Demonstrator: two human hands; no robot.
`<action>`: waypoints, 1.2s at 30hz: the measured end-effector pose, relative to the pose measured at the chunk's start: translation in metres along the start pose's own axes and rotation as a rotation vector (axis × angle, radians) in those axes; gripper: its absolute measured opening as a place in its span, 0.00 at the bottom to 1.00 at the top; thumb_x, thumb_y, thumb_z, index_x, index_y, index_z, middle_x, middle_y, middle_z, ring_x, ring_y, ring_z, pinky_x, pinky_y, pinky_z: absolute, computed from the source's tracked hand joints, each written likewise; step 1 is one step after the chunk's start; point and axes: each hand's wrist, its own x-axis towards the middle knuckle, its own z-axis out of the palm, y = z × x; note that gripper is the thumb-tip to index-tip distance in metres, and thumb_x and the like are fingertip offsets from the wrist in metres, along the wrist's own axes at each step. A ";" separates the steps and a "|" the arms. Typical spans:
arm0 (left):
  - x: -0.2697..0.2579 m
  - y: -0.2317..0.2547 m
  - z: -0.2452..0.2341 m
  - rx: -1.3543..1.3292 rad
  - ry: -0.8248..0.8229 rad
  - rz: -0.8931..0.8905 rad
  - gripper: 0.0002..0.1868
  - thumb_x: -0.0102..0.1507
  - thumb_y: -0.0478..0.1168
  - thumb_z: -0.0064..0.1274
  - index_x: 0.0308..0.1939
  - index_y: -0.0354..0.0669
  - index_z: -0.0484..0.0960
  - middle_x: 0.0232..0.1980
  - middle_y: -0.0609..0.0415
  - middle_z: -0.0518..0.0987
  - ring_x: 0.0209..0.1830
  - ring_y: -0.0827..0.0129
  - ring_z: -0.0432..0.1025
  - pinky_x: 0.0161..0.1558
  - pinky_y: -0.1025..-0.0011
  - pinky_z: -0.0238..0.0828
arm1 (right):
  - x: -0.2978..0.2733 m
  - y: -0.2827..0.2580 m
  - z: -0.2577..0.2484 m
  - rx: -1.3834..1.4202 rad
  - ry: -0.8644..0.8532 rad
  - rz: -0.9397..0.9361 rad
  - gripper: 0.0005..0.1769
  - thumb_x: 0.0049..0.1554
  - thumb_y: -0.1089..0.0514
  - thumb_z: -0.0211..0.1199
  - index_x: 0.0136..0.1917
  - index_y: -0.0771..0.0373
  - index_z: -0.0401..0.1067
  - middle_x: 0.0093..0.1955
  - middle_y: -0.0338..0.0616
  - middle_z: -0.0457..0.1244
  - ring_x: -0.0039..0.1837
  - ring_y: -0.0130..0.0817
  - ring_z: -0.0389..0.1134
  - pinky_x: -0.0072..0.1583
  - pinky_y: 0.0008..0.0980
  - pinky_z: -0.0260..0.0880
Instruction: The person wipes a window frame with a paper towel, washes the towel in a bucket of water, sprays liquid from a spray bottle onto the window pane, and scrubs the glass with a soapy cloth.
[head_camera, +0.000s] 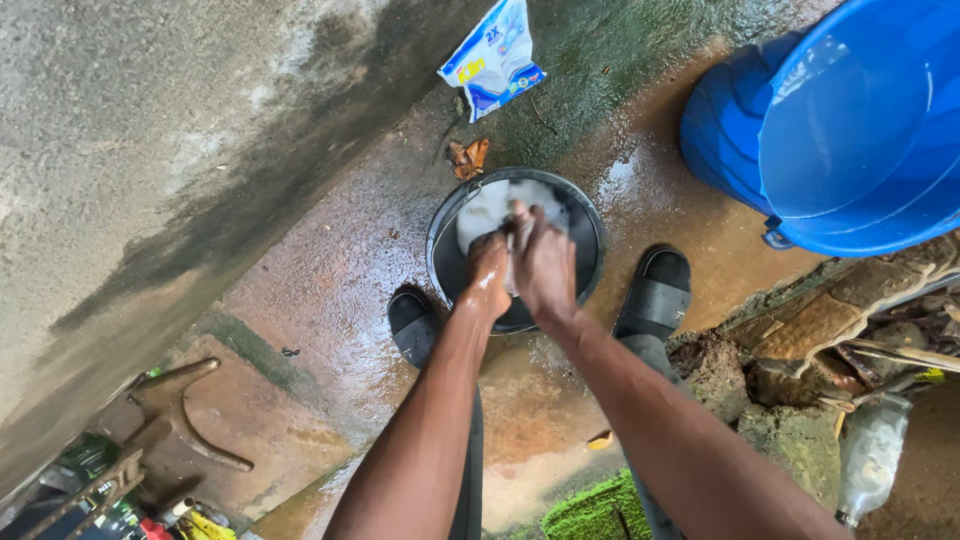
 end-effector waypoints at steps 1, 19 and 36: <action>0.004 0.007 -0.006 0.000 -0.003 -0.056 0.18 0.66 0.56 0.55 0.37 0.45 0.82 0.31 0.56 0.79 0.27 0.70 0.71 0.27 0.69 0.69 | -0.016 -0.004 0.005 0.029 -0.047 -0.027 0.15 0.69 0.55 0.49 0.49 0.70 0.68 0.33 0.66 0.65 0.36 0.65 0.68 0.37 0.57 0.67; -0.012 0.005 0.003 0.585 0.378 0.442 0.24 0.75 0.51 0.44 0.38 0.32 0.80 0.36 0.45 0.78 0.33 0.64 0.70 0.34 0.61 0.68 | -0.026 0.025 0.032 0.283 -0.151 0.106 0.29 0.72 0.45 0.42 0.63 0.76 0.65 0.52 0.73 0.66 0.52 0.62 0.70 0.53 0.59 0.70; -0.072 0.052 0.011 -0.141 0.093 -0.076 0.33 0.70 0.62 0.35 0.44 0.37 0.85 0.46 0.51 0.83 0.48 0.66 0.75 0.57 0.69 0.68 | -0.026 0.013 0.026 0.230 -0.209 0.090 0.26 0.66 0.48 0.48 0.50 0.71 0.78 0.49 0.64 0.70 0.54 0.59 0.71 0.57 0.49 0.70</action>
